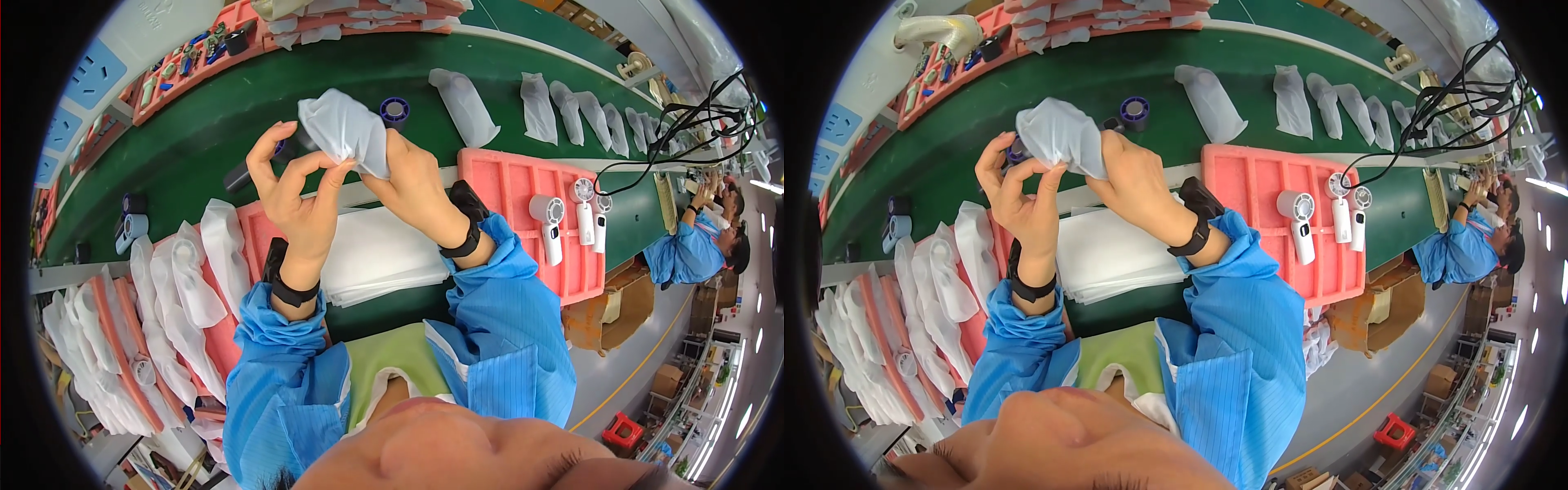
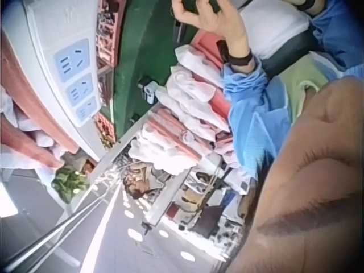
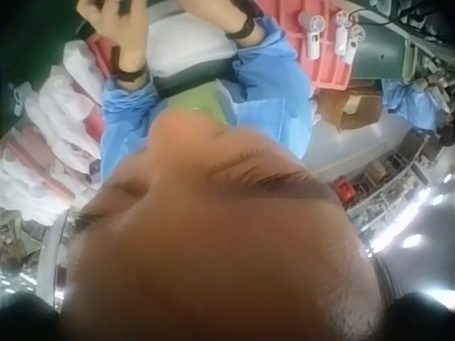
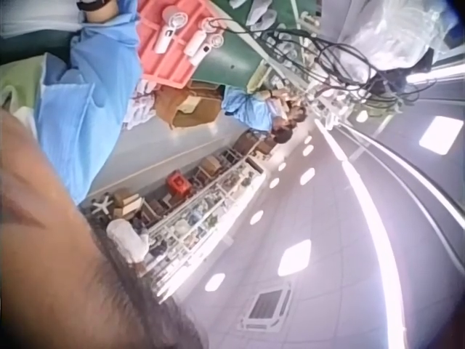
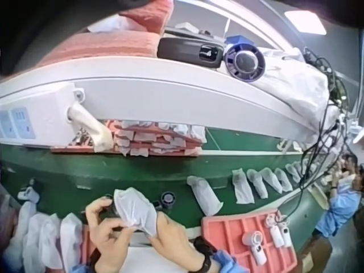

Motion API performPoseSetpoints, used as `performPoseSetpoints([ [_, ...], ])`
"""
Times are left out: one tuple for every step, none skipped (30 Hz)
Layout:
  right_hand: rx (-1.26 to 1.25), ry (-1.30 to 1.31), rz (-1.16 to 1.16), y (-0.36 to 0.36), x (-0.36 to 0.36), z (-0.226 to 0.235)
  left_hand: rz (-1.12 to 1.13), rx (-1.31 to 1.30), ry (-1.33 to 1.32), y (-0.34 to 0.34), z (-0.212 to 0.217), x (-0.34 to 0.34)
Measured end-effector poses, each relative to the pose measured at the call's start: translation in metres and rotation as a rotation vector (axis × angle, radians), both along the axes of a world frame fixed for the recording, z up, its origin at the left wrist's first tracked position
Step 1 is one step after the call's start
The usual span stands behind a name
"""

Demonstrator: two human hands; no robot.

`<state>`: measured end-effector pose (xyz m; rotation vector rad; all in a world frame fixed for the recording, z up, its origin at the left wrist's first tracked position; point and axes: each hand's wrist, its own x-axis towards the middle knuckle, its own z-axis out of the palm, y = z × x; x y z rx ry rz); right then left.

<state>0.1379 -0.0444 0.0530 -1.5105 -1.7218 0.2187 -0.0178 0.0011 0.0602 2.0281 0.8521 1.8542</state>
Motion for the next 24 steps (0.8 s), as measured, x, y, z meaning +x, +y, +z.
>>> performPoseSetpoints([
  [-0.043,0.054,0.003,0.0,0.002,-0.001,-0.005,0.0,0.0,0.001,0.002,0.0],
  [-0.044,0.054,0.003,-0.001,0.004,0.001,-0.027,-0.052,-0.015,0.002,0.002,-0.001],
  [-0.094,0.099,0.066,-0.002,0.008,0.005,-0.051,-0.104,-0.03,0.004,0.003,-0.003],
  [-0.144,0.142,0.129,-0.003,0.013,0.009,-0.074,-0.156,-0.046,0.006,0.001,-0.004],
  [-0.195,0.187,0.192,-0.004,0.018,0.011,-0.075,-0.159,-0.046,0.011,-0.002,-0.007],
  [-0.198,0.188,0.19,-0.003,0.025,0.009,-0.07,-0.271,-0.099,0.019,-0.005,-0.012],
  [-0.165,0.182,0.174,-0.001,0.035,0.009,-0.072,-0.382,-0.155,0.026,-0.007,-0.014],
  [-0.134,0.177,0.157,0.003,0.045,0.008,-0.075,-0.494,-0.209,0.031,-0.008,-0.012],
  [-0.102,0.172,0.145,0.009,0.054,0.006,-0.079,-0.495,-0.209,0.033,-0.011,-0.007],
  [-0.103,0.171,0.146,0.019,0.06,0.002,-0.116,-0.421,-0.047,0.032,-0.017,-0.002],
  [-0.118,0.142,-0.063,0.032,0.067,-0.006,-0.152,-0.347,0.114,0.029,-0.024,0.003],
  [-0.133,0.11,-0.277,0.044,0.076,-0.017,-0.273,-0.443,0.161,0.021,-0.029,0.015],
  [-0.133,0.109,-0.273,0.057,0.087,-0.038,-0.386,-0.536,0.209,0.007,-0.033,0.026],
  [-0.194,0.025,-0.391,0.066,0.102,-0.061,-0.471,-0.539,0.333,-0.005,-0.042,0.039],
  [-0.255,-0.06,-0.508,0.07,0.117,-0.085,-0.554,-0.538,0.457,-0.019,-0.053,0.049],
  [-0.26,-0.06,-0.501,0.073,0.119,-0.099,-0.527,-0.481,0.585,-0.032,-0.069,0.055],
  [-0.143,-0.18,-0.512,0.072,0.122,-0.108,-0.507,-0.416,0.712,-0.044,-0.078,0.061],
  [-0.025,-0.299,-0.52,0.072,0.125,-0.116,-0.51,-0.417,0.71,-0.051,-0.085,0.065],
  [0.093,-0.417,-0.523,0.072,0.124,-0.116,-0.498,-0.373,0.757,-0.057,-0.089,0.069],
  [0.091,-0.418,-0.522,0.075,0.123,-0.116,-0.486,-0.328,0.803,-0.061,-0.092,0.071],
  [0.052,-0.283,-0.42,0.081,0.121,-0.116,-0.473,-0.283,0.849,-0.063,-0.095,0.073],
  [0.013,-0.146,-0.318,0.086,0.116,-0.115,-0.475,-0.286,0.85,-0.064,-0.098,0.073],
  [-0.026,-0.01,-0.216,0.089,0.112,-0.113,-0.464,-0.286,0.847,-0.064,-0.101,0.074],
  [-0.027,-0.01,-0.221,0.091,0.114,-0.117,-0.458,-0.283,0.844,-0.063,-0.103,0.077],
])
